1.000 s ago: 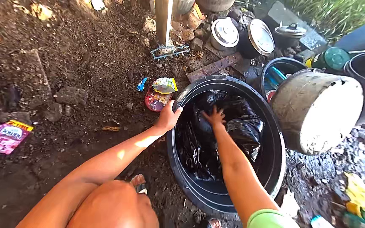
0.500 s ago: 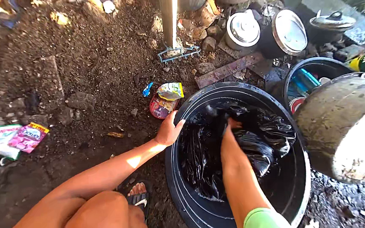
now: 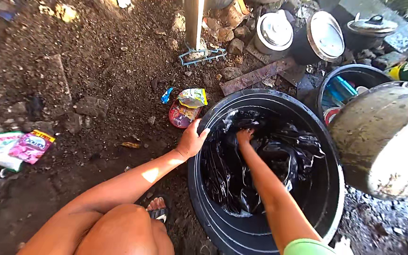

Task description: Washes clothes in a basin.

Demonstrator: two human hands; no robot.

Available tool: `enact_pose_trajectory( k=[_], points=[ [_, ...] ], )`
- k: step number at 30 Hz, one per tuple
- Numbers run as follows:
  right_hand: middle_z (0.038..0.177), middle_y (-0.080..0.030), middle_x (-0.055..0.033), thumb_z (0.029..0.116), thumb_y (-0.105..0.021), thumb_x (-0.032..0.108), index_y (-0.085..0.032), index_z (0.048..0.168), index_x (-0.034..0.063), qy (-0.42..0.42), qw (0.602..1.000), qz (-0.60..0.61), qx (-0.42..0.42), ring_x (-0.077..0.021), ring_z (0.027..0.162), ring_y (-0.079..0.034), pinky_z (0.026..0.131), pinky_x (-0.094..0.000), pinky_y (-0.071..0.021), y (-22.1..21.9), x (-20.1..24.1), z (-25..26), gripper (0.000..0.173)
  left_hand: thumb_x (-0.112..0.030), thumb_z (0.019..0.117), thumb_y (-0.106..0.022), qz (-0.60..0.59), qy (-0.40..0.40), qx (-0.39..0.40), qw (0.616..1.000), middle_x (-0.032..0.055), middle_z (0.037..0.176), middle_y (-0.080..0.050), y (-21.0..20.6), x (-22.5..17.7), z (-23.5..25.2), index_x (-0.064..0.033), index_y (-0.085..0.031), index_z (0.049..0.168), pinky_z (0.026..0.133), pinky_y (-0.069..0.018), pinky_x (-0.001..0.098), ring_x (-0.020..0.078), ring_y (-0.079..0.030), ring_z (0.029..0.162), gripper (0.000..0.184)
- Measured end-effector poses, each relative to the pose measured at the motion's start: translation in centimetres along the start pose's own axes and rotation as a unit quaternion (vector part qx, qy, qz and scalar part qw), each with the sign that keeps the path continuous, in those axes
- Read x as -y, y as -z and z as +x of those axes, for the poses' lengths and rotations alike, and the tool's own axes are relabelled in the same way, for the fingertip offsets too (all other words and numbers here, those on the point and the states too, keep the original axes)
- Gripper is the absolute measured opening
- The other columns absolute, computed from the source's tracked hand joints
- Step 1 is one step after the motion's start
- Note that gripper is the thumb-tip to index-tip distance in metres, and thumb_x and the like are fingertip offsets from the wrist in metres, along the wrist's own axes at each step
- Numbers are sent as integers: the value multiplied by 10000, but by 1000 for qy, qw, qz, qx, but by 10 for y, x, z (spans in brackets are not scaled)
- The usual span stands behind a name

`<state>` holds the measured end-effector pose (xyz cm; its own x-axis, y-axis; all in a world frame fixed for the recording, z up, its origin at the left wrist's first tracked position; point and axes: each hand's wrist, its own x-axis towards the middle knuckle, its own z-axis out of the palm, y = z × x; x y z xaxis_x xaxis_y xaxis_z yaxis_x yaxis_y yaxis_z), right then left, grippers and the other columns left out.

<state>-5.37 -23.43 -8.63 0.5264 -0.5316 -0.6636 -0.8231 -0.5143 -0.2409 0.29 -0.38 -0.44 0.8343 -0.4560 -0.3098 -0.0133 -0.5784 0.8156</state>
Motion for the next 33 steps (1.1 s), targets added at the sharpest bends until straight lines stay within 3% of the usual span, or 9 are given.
enact_pose_trajectory(
  k=[2,4,9,12,15,18,24,29,33],
  points=[
    [1426,-531,-333,1072,-527,269,-562,1388,-72,82,995,-24,43,-492,1366,-482,1118,-648,-387,52,-16,-14,466,-269,1043,-606,-5,-3,-4,1000,263,1376,-596,-2,2,-1,48,-502,1445,1128,-441,496,343,-588,1296,522],
    [1176,-688,-290,1059,-520,349,-690,1207,-16,82,989,33,-119,-464,1133,-658,973,-659,-498,102,-53,-16,429,-290,1042,-604,-3,0,-9,1000,257,1385,-591,-2,3,1,41,-505,1446,1135,-437,491,339,-583,1304,531],
    [1593,-156,-440,885,-654,666,-238,1546,-146,-62,933,205,-291,-613,1479,-177,1177,-718,-219,69,-91,32,1126,-286,1047,-597,11,-2,-11,1000,269,1375,-595,-6,2,0,46,-501,1448,1130,-439,501,349,-585,1303,529],
    [1617,-226,-359,973,-697,399,26,1590,-91,-41,939,296,-167,-450,1489,-326,1215,-526,-307,3,-22,23,1069,-266,1045,-600,19,-12,-21,1000,271,1339,-617,-6,0,1,57,-512,1431,1114,-453,494,348,-606,1273,511],
    [1603,-195,-398,836,-804,134,-82,1568,-144,148,963,207,-88,-461,1509,-257,1236,-493,-263,-41,-39,-4,1065,-259,1039,-611,25,-40,-18,999,287,1334,-614,-4,5,-1,83,-517,1411,1121,-447,494,359,-600,1280,514],
    [1494,-382,-430,673,-861,284,-383,1464,-187,289,926,149,-192,-557,1424,-355,1208,-591,-263,-59,-124,-2,1038,-255,1034,-615,32,-52,-18,998,302,1351,-599,-6,6,-1,100,-502,1416,1128,-440,498,371,-590,1292,533],
    [1467,-477,-369,1101,-456,184,-429,1465,-142,1,993,107,-49,-451,1414,-450,1200,-498,-323,-17,-152,13,489,-260,1054,-585,58,-10,-18,998,287,1396,-576,-6,-4,-2,84,-477,1451,1148,-421,477,351,-567,1328,536],
    [1424,-522,-359,1089,-473,206,-523,1386,-129,-79,975,155,-135,-474,1376,-480,1138,-566,-385,-10,-47,38,451,-242,1057,-577,73,-10,-28,997,289,1361,-597,-6,-5,-2,79,-492,1436,1122,-442,495,363,-593,1289,505],
    [1510,-398,-397,1024,-570,260,-448,1443,-148,115,952,157,-236,-487,1456,-377,1212,-530,-320,-65,-22,17,597,-246,1042,-598,81,-52,-39,995,292,1308,-624,-6,4,-2,98,-526,1389,1104,-459,499,368,-614,1255,494]
  ],
)
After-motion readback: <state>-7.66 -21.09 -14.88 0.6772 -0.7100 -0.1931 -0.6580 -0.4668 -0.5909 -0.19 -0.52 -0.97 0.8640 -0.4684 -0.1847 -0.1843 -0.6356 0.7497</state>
